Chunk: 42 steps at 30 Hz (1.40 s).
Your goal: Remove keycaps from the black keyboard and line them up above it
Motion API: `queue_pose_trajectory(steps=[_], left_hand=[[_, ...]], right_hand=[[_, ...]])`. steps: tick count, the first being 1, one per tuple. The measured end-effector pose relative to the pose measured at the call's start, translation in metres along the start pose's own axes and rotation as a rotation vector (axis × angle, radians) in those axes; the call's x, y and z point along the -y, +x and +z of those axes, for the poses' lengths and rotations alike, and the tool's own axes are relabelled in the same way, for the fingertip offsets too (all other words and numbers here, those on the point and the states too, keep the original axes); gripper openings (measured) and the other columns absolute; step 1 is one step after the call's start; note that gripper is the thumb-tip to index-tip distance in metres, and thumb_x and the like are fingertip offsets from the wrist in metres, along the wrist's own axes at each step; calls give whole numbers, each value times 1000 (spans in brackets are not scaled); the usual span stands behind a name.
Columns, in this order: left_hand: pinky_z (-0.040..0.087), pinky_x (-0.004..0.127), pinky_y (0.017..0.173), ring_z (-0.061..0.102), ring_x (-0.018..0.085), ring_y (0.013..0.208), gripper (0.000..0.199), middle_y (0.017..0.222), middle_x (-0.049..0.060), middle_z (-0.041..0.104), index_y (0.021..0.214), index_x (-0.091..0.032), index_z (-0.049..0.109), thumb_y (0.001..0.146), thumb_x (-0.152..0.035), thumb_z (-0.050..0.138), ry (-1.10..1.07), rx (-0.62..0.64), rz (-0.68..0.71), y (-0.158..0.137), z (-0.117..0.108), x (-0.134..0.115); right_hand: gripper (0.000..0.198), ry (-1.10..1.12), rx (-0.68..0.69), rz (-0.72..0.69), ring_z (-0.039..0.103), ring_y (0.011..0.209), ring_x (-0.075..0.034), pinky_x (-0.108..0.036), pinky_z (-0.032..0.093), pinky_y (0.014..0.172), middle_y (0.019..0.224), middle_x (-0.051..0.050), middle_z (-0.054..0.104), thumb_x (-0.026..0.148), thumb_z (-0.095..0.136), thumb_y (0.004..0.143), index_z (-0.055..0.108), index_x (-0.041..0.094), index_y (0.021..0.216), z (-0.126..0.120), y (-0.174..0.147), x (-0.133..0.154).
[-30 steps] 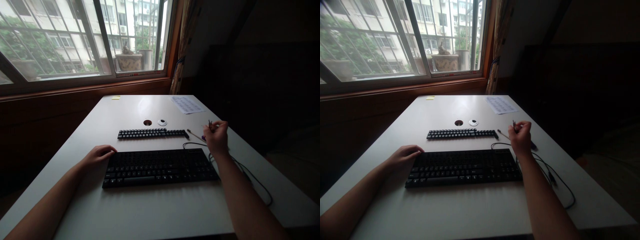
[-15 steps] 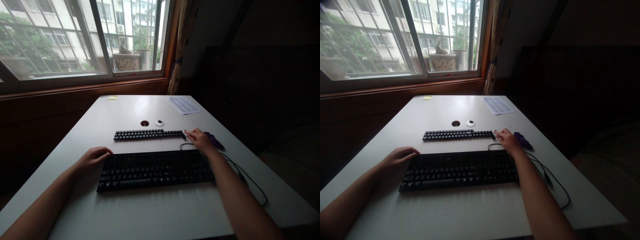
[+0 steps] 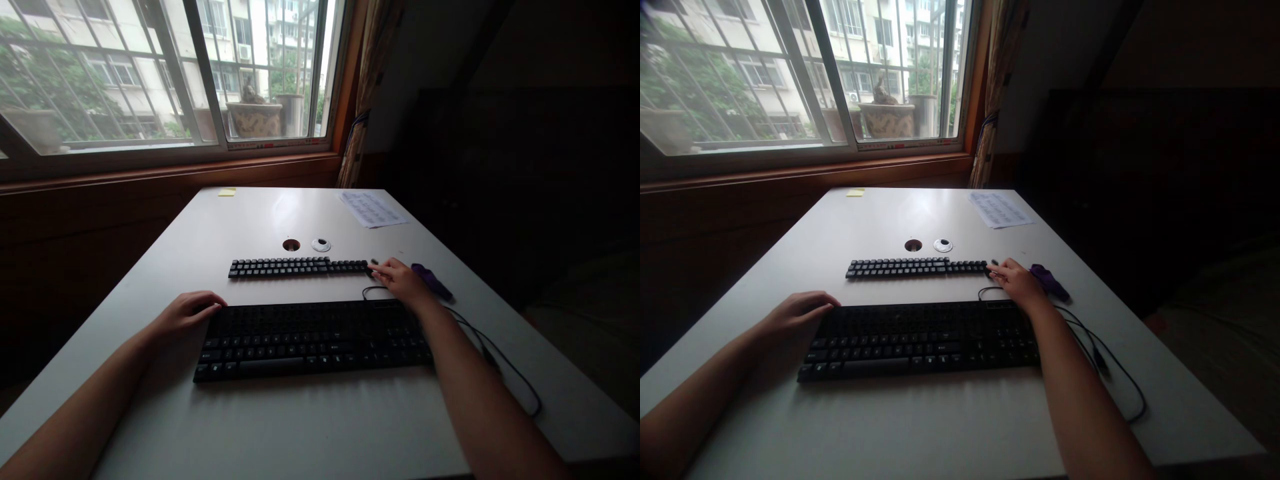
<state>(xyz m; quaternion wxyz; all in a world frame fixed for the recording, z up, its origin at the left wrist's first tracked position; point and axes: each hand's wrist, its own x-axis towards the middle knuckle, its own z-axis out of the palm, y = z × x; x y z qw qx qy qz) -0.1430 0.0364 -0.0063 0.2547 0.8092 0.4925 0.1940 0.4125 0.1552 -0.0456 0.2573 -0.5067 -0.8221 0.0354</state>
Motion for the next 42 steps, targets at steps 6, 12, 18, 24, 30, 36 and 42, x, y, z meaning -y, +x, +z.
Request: queue_pose_trajectory(steps=[6, 12, 18, 24, 30, 36, 42], left_hand=[[53, 29, 81, 67, 23, 93, 33, 100, 7, 72, 102, -21, 71, 94, -45, 50, -6, -11, 7, 0, 0, 0], [52, 28, 82, 67, 22, 94, 31, 102, 6, 72, 103, -21, 70, 94, -43, 51, -4, -2, 6, 0, 0, 3], [52, 28, 82, 66, 22, 95, 32, 103, 7, 71, 103, -20, 70, 95, -43, 50, -4, 4, 7, 0, 1, 3], [51, 29, 83, 66, 22, 95, 30, 102, 6, 71, 103, -21, 70, 95, -42, 50, 0, 2, 2, 0, 0, 1], [52, 29, 82, 66, 23, 94, 31, 103, 7, 71, 103, -21, 70, 94, -44, 50, -7, 1, 3, 0, 0, 3], [53, 29, 81, 66, 23, 94, 32, 102, 7, 72, 103, -21, 71, 94, -45, 51, -13, -5, -3, 0, 0, 1], [53, 28, 81, 67, 22, 94, 31, 102, 6, 72, 102, -21, 71, 94, -44, 50, -3, -1, 4, 1, 0, 2]], right_hand=[[31, 11, 19, 20, 60, 72, -18, -31, 49, 67, 88, -5, 61, 39, 54, 92, 72, 31, 115, -5, 0, 9], [31, -4, 20, 10, 61, 73, -18, -31, 49, 68, 89, -4, 60, 40, 53, 92, 72, 30, 115, -5, 0, 9], [31, -29, 18, 22, 61, 73, -18, -31, 49, 68, 90, -4, 61, 41, 54, 92, 72, 30, 115, -6, 0, 9], [30, -17, 21, 11, 62, 76, -19, -32, 50, 70, 91, -5, 62, 40, 55, 92, 72, 30, 114, -6, 0, 9], [31, -2, 2, 12, 62, 72, -18, -31, 51, 70, 89, -4, 62, 40, 57, 90, 71, 32, 116, -6, -1, 10], [31, -19, -5, 11, 62, 72, -18, -32, 51, 70, 88, -4, 61, 39, 59, 89, 71, 32, 117, -7, -1, 11], [34, -15, -2, 22, 63, 73, -18, -32, 51, 71, 88, -3, 61, 41, 60, 89, 69, 32, 120, -7, -2, 10]])
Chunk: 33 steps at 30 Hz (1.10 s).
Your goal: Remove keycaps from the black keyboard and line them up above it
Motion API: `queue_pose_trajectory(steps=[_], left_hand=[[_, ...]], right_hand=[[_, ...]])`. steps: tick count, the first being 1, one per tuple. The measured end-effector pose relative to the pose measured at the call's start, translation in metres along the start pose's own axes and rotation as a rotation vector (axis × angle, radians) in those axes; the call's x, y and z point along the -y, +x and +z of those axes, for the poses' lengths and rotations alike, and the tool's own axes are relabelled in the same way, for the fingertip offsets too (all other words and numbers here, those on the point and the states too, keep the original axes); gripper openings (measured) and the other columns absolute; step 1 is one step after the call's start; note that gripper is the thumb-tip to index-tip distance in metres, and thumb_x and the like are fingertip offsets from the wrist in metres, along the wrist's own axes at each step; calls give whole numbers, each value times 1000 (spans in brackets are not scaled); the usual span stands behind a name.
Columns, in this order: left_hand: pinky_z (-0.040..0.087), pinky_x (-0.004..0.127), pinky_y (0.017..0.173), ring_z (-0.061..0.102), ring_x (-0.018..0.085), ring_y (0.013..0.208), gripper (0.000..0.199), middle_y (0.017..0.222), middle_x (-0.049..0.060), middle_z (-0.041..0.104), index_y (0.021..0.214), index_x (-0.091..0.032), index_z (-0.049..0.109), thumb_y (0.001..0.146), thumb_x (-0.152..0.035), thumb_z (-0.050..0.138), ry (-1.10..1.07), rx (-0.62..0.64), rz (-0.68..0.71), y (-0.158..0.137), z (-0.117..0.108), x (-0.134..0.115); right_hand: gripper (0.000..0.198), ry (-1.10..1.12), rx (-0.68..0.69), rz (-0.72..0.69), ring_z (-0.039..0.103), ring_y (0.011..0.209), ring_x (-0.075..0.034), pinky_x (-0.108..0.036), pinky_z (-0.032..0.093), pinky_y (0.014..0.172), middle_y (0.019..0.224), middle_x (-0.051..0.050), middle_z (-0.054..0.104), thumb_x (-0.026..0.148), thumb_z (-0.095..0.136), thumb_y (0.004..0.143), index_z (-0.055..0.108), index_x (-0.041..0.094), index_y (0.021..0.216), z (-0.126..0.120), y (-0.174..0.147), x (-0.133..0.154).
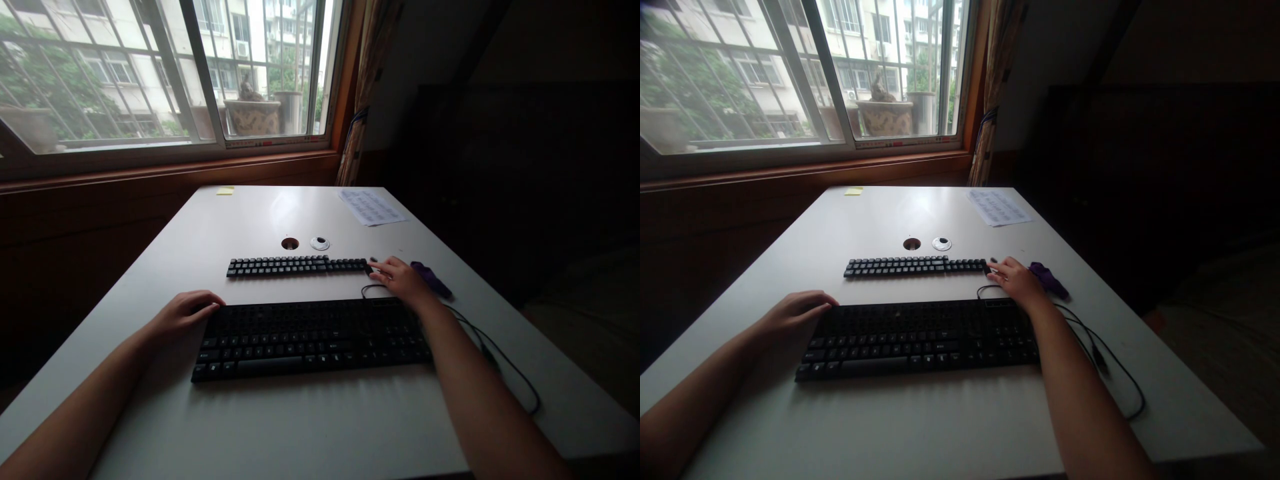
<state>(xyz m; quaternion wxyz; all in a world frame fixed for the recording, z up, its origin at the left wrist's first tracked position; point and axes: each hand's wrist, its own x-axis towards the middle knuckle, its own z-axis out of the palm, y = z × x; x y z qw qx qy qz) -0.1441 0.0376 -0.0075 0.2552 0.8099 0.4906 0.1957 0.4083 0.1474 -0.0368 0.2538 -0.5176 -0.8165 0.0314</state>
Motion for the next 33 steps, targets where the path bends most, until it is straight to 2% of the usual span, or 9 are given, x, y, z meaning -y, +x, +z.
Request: queue_pose_trajectory(steps=[33], left_hand=[[50, 26, 83, 65, 20, 95, 26, 102, 4, 70, 104, -22, 68, 96, -39, 51, -2, 10, 2, -1, 1, 1]], right_hand=[[33, 19, 60, 21, 64, 79, -18, -29, 49, 74, 95, -4, 63, 40, 58, 90, 69, 29, 120, 1, 1, -2]])
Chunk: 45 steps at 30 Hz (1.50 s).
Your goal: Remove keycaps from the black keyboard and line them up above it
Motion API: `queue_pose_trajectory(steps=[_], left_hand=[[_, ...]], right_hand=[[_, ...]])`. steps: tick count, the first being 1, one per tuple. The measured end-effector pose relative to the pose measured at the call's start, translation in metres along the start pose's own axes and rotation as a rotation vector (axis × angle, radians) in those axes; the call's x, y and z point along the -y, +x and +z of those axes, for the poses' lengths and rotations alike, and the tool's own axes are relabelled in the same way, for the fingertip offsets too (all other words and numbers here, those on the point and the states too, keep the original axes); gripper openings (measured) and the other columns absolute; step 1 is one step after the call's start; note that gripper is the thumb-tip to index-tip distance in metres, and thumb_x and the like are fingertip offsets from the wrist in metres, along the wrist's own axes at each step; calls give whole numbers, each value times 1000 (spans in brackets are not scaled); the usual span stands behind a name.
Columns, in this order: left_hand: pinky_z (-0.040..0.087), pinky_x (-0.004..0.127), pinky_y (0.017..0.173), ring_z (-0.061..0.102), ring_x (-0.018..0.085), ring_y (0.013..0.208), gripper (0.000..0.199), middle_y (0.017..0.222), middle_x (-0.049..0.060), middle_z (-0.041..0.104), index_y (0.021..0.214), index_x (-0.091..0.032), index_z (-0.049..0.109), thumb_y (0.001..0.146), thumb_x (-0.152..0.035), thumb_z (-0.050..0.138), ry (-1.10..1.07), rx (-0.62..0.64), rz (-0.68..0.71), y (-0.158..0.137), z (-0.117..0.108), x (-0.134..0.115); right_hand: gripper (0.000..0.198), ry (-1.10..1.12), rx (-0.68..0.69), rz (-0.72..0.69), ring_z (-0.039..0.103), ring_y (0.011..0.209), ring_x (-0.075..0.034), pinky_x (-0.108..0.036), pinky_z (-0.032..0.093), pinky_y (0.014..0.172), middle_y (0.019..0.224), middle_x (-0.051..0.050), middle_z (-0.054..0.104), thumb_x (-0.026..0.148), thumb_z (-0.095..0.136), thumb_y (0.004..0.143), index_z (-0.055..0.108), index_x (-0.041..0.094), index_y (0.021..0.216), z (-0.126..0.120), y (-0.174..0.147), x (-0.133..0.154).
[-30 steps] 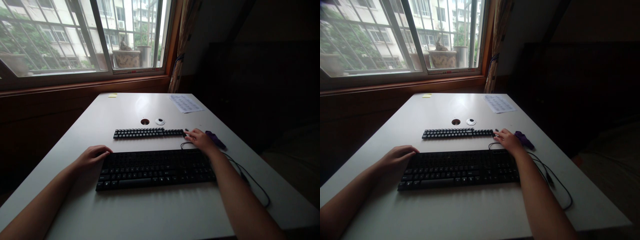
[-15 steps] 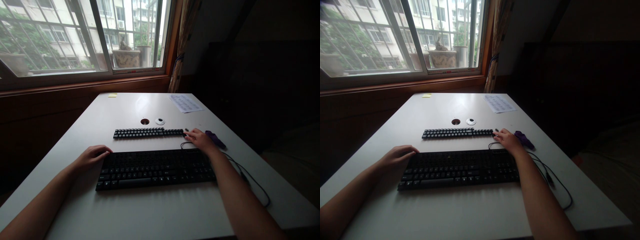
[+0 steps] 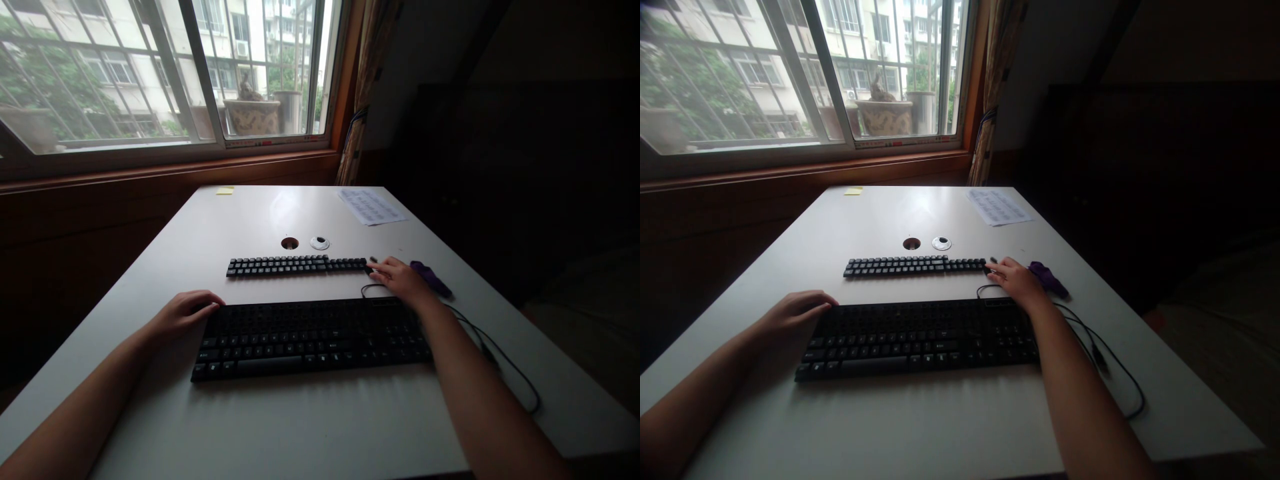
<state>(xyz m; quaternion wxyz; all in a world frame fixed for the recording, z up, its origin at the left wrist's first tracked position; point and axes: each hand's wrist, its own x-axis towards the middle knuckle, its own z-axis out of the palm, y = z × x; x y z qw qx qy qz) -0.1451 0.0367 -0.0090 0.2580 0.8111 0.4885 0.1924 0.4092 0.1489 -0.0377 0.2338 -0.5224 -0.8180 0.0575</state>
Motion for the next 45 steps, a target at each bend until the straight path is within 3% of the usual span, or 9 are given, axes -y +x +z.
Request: queue_pose_trajectory(steps=[10, 15, 19, 28, 35, 39, 45], left_hand=[[50, 27, 82, 66, 20, 95, 27, 102, 5, 71, 104, -21, 69, 96, -40, 50, 11, -4, -2, 0, -1, -2], [51, 27, 81, 67, 21, 93, 29, 101, 5, 72, 103, -21, 70, 94, -42, 51, 8, -17, 1, 1, 1, 0], [51, 27, 81, 67, 21, 93, 29, 100, 5, 72, 102, -21, 70, 94, -42, 52, 4, -26, -11, 1, 1, 2], [51, 26, 78, 67, 20, 89, 29, 98, 5, 73, 101, -20, 70, 94, -42, 53, -26, -35, -21, 1, 2, -2], [50, 26, 77, 67, 19, 87, 28, 96, 4, 73, 100, -21, 70, 93, -42, 54, -8, -82, -30, 3, 7, -3], [50, 25, 76, 67, 18, 85, 29, 95, 3, 73, 100, -21, 70, 94, -42, 53, -15, -92, -35, 5, 11, -8], [51, 25, 75, 67, 19, 84, 31, 95, 5, 73, 99, -19, 70, 94, -43, 52, -51, -94, -34, 7, 15, -16]], right_hand=[[35, -26, -30, -21, 63, 75, -17, -30, 49, 72, 93, -4, 63, 39, 57, 91, 67, 29, 123, -2, -1, 4], [35, -19, -123, -47, 63, 81, -20, -32, 50, 77, 91, -6, 64, 40, 51, 95, 68, 24, 121, -11, -3, 11], [35, 20, -257, -43, 63, 93, -22, -35, 48, 85, 97, -8, 67, 41, 44, 98, 70, 21, 109, -25, -8, 24], [46, 17, -451, 25, 57, 84, -23, -37, 44, 80, 80, -6, 57, 49, 30, 100, 57, 21, 75, -51, -1, 78], [45, 369, -159, 129, 52, 46, -13, -26, 41, 55, 48, 5, 49, 55, 38, 98, 58, 21, 77, -55, 2, 157], [40, 582, 14, 41, 54, 46, -11, -23, 41, 51, 50, 5, 52, 54, 49, 94, 62, 20, 78, -36, 3, 206], [22, 821, 225, -78, 59, 60, -11, -23, 45, 55, 75, -1, 65, 39, 64, 87, 67, 18, 90, -9, 8, 261]])
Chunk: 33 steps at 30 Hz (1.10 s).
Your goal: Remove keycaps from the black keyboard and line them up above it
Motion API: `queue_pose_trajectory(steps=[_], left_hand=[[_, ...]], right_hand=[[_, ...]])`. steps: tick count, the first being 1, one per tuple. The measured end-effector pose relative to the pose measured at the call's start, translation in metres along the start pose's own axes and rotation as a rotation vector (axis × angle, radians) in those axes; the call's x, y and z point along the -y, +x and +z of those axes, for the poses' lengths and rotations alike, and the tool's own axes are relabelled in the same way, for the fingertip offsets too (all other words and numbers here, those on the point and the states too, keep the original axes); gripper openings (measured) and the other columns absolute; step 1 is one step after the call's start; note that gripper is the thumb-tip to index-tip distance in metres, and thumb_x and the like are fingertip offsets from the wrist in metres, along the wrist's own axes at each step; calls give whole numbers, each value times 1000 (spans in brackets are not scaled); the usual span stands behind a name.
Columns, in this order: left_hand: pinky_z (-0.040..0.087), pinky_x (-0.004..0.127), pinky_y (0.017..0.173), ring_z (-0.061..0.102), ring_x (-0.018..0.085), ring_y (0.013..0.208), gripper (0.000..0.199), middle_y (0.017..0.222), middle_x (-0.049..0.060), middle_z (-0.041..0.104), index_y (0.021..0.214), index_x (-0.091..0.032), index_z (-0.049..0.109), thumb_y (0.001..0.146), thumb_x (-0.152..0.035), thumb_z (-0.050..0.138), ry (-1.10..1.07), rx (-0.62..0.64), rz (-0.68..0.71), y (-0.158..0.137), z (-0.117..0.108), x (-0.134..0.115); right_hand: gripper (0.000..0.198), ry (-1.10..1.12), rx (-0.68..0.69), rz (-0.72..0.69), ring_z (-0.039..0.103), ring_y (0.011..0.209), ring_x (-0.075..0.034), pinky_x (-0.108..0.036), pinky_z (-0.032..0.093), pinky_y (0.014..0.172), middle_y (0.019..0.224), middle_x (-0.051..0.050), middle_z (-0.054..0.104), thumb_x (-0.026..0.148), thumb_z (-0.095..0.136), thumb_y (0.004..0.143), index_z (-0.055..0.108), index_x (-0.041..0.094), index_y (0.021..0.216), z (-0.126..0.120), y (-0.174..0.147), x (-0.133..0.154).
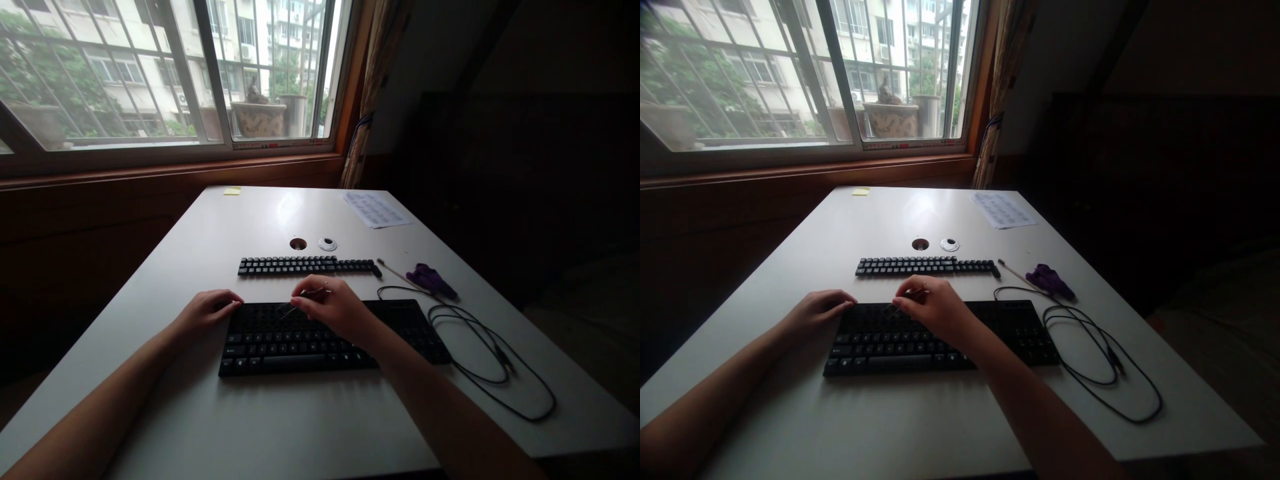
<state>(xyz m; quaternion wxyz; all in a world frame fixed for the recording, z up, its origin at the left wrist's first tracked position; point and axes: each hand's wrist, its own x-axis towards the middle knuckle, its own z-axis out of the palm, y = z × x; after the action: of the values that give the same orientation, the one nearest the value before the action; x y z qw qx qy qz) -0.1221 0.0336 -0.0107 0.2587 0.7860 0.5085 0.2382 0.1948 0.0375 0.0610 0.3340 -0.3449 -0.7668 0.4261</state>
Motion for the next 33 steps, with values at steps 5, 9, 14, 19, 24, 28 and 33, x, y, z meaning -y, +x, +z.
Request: queue_pose_trajectory(steps=[5, 9, 14, 19, 24, 28, 33], left_hand=[[51, 26, 76, 66, 19, 86, 32, 97, 6, 73, 102, -19, 71, 95, -43, 50, -18, 9, 43, -1, -3, -4], [51, 28, 79, 65, 20, 89, 33, 99, 7, 72, 103, -17, 69, 95, -43, 49, -40, 23, 79, -1, -5, -2], [48, 25, 77, 64, 19, 87, 29, 95, 5, 71, 99, -17, 69, 94, -39, 52, -54, 49, 104, 0, -7, -1], [48, 25, 77, 63, 20, 88, 29, 95, 6, 70, 99, -15, 68, 92, -38, 52, -82, 71, 90, -1, -9, -5], [48, 26, 78, 63, 21, 88, 30, 95, 6, 71, 102, -16, 69, 92, -40, 52, -69, 65, 83, -1, -9, -3], [48, 26, 78, 64, 21, 89, 31, 97, 6, 71, 102, -18, 69, 92, -41, 53, -44, 52, 99, 0, -8, 0], [50, 27, 77, 64, 21, 89, 32, 97, 7, 72, 102, -18, 70, 93, -42, 51, -39, 58, 95, 0, -8, -1]], right_hand=[[19, -67, 23, -26, 59, 56, -10, -21, 42, 53, 65, 1, 63, 35, 61, 89, 67, 18, 88, 27, 19, 9], [24, -164, 49, -50, 57, 49, -9, -21, 38, 51, 58, 2, 62, 37, 56, 92, 65, 17, 82, 51, 36, 14], [25, -310, 41, -168, 54, 50, -9, -21, 34, 53, 55, 2, 60, 33, 64, 87, 62, 18, 67, 85, 44, 14], [27, -391, -39, -236, 54, 54, -10, -22, 35, 55, 60, 0, 63, 36, 64, 87, 62, 18, 68, 103, 42, 5], [33, -393, -66, -283, 55, 56, -11, -22, 36, 57, 62, 0, 64, 45, 64, 87, 64, 19, 68, 99, 43, -2], [38, -354, -50, -262, 54, 53, -10, -22, 34, 54, 56, 1, 61, 49, 63, 87, 65, 18, 65, 92, 43, -5], [41, -250, 33, -184, 56, 52, -11, -21, 35, 52, 50, 1, 60, 51, 61, 88, 69, 18, 65, 90, 40, -8]])
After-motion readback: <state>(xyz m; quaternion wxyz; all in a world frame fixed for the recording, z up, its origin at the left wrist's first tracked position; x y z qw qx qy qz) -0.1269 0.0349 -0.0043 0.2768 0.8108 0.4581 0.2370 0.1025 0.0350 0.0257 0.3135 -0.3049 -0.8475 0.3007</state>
